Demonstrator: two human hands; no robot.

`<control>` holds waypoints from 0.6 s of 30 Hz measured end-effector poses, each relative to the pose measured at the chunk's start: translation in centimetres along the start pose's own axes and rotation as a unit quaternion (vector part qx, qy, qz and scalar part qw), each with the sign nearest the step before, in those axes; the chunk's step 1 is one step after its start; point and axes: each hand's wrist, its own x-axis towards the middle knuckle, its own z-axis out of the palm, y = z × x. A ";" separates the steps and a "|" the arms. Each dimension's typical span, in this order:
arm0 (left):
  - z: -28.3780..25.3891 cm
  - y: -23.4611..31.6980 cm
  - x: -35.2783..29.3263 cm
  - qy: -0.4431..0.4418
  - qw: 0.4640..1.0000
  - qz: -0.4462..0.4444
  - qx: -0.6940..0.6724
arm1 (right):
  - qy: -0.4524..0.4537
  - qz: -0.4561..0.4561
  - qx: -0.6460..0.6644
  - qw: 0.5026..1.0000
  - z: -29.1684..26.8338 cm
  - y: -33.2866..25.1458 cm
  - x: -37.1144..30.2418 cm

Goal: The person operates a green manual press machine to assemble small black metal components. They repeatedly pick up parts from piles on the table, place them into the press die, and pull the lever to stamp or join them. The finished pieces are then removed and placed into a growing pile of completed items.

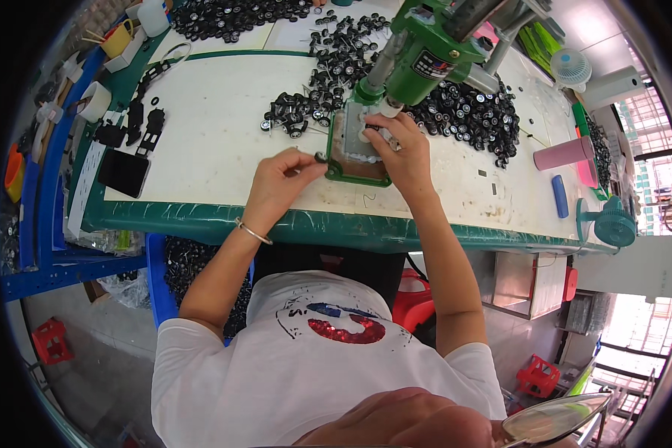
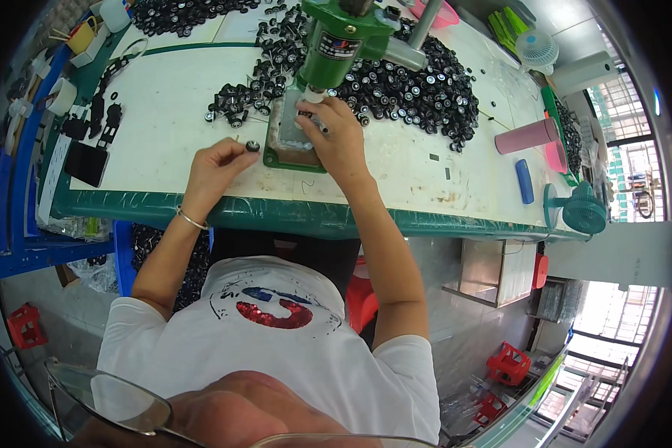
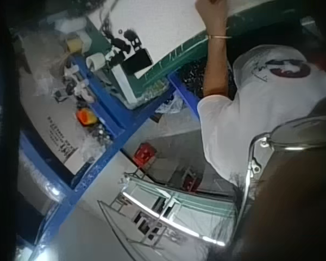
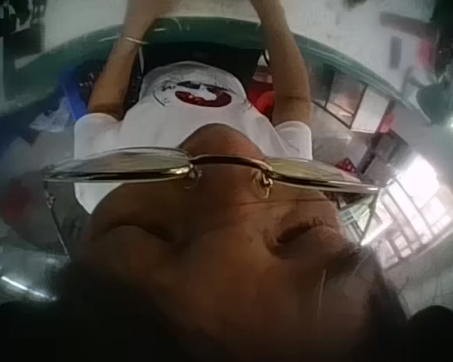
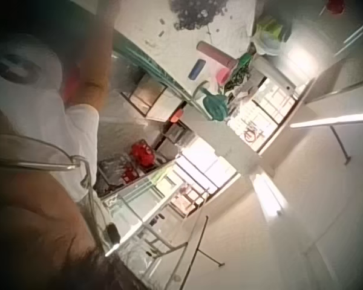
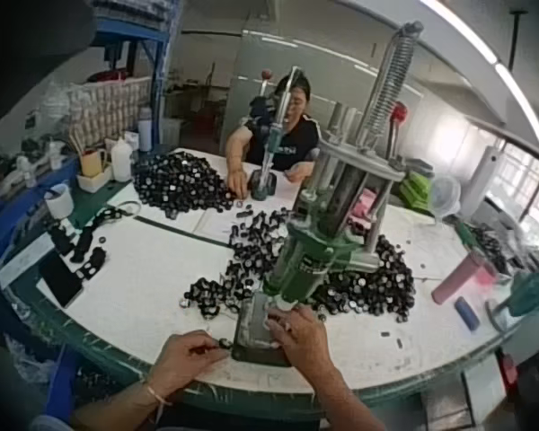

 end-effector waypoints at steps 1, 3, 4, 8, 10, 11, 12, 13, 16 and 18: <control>-0.3 -0.1 -0.4 -0.017 1.000 -0.018 0.010 | 0.003 -0.002 -0.001 1.000 0.2 0.0 -0.2; -0.3 -0.5 -0.4 -0.018 1.000 0.020 0.012 | -0.010 0.061 0.048 0.997 0.4 -0.1 -0.2; -0.4 -0.6 0.2 -0.022 0.999 0.023 0.024 | -0.016 0.091 0.070 0.993 0.3 -0.2 -0.2; -0.3 -0.3 3.2 -0.033 0.998 0.043 -0.033 | -0.030 0.166 0.193 0.967 0.9 0.7 -0.6; 0.1 0.7 4.1 -0.026 0.996 0.088 -0.005 | -0.021 0.134 0.158 0.978 0.9 0.9 -0.8; 0.4 1.1 4.6 -0.024 0.994 0.110 0.009 | 0.004 0.143 0.179 0.973 0.8 1.3 -0.9; 1.1 1.4 5.0 -0.025 0.991 0.130 -0.004 | 0.030 0.151 0.201 0.967 0.5 1.9 -0.9; 1.8 1.7 5.5 -0.024 0.988 0.149 -0.016 | 0.054 0.159 0.224 0.960 0.3 2.5 -1.0; 3.6 1.8 6.9 -0.012 0.978 0.210 -0.009 | 0.105 0.181 0.266 0.941 -2.0 3.4 -0.3; 4.4 2.0 7.5 -0.022 0.978 0.209 -0.002 | 0.137 0.188 0.272 0.934 -4.3 2.9 0.8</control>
